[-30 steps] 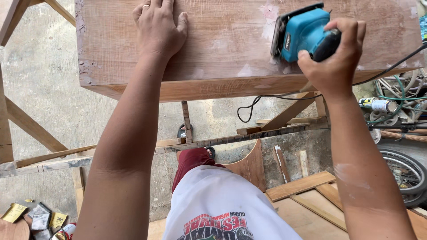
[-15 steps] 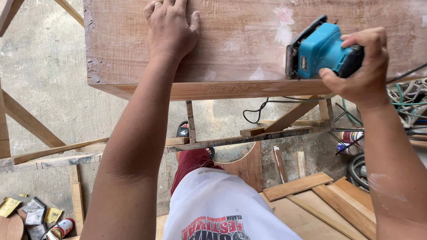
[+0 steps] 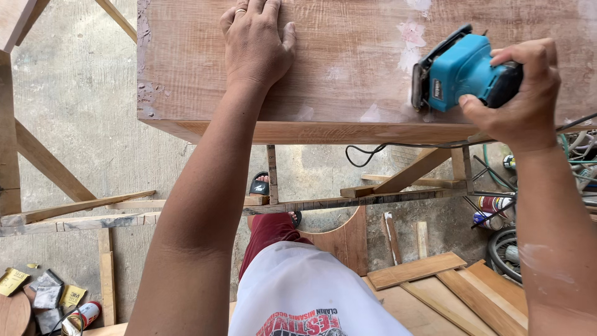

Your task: The person picks up an electric sander and smooths the surface of a rectangular wooden plank resting on a workbench. They move the sander back and forth across the plank's surface, occasionally adjusting their grip and position to cover different areas.

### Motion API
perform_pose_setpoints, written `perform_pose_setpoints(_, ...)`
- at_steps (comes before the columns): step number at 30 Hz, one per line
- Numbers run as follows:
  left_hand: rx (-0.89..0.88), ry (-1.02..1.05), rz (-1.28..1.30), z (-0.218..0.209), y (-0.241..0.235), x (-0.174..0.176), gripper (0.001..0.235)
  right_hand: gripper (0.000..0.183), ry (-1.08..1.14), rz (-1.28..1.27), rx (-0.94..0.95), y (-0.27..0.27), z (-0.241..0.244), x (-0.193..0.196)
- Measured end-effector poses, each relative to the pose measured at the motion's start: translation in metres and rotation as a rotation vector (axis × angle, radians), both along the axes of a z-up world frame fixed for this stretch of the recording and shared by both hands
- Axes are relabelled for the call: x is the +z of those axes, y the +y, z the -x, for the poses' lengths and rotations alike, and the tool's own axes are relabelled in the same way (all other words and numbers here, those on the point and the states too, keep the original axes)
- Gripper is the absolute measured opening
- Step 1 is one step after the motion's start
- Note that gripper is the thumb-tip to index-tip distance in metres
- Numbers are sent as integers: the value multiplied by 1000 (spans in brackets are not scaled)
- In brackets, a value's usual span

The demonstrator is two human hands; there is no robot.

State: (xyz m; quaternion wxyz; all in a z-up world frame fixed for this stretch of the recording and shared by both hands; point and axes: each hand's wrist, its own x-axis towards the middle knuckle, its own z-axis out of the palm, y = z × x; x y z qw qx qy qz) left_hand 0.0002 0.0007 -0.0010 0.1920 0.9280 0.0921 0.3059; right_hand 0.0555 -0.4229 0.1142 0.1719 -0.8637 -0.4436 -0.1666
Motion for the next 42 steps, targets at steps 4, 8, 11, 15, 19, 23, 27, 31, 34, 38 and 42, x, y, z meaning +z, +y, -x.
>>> perform_pose_setpoints(4, -5, 16, -10, -1, 1, -3, 36, 59, 64, -32, 26, 19, 6, 3)
perform_pose_setpoints(8, 8, 7, -17, -1, 2, -3, 37, 59, 39, 14, -5, -2, 3, 4)
perform_pose_setpoints(11, 29, 29, -34, -6, 0, -8, 43, 57, 26, -31, -60, 1, -3, 0)
perform_pose_setpoints(15, -15, 2, -26, -4, 0, -2, 40, 55, -2, -109, -52, 21, -11, -1)
perform_pose_setpoints(19, -10, 64, 12, -3, 1, -4, 46, 58, 41, -75, -75, 7, -2, 3)
perform_pose_setpoints(23, 8, 77, 9, -1, -3, 1, 43, 59, 41, -3, -110, -1, 8, -1)
perform_pose_setpoints(27, -1, 33, -27, -4, -1, -2, 41, 56, -3, -41, -75, 24, -4, 2)
perform_pose_setpoints(31, -6, 115, 31, -1, 1, -3, 45, 57, 58, -32, -64, 18, 0, 4)
perform_pose_setpoints(34, 8, 105, 27, -5, 2, -5, 44, 57, 58, -16, -87, 17, 2, 5)
perform_pose_setpoints(38, -7, 73, 16, -5, 5, -6, 45, 57, 55, -21, -108, 29, -4, 8)
perform_pose_setpoints(42, -7, 74, 33, -6, 4, -8, 44, 61, 91, 19, -101, 22, 3, 10)
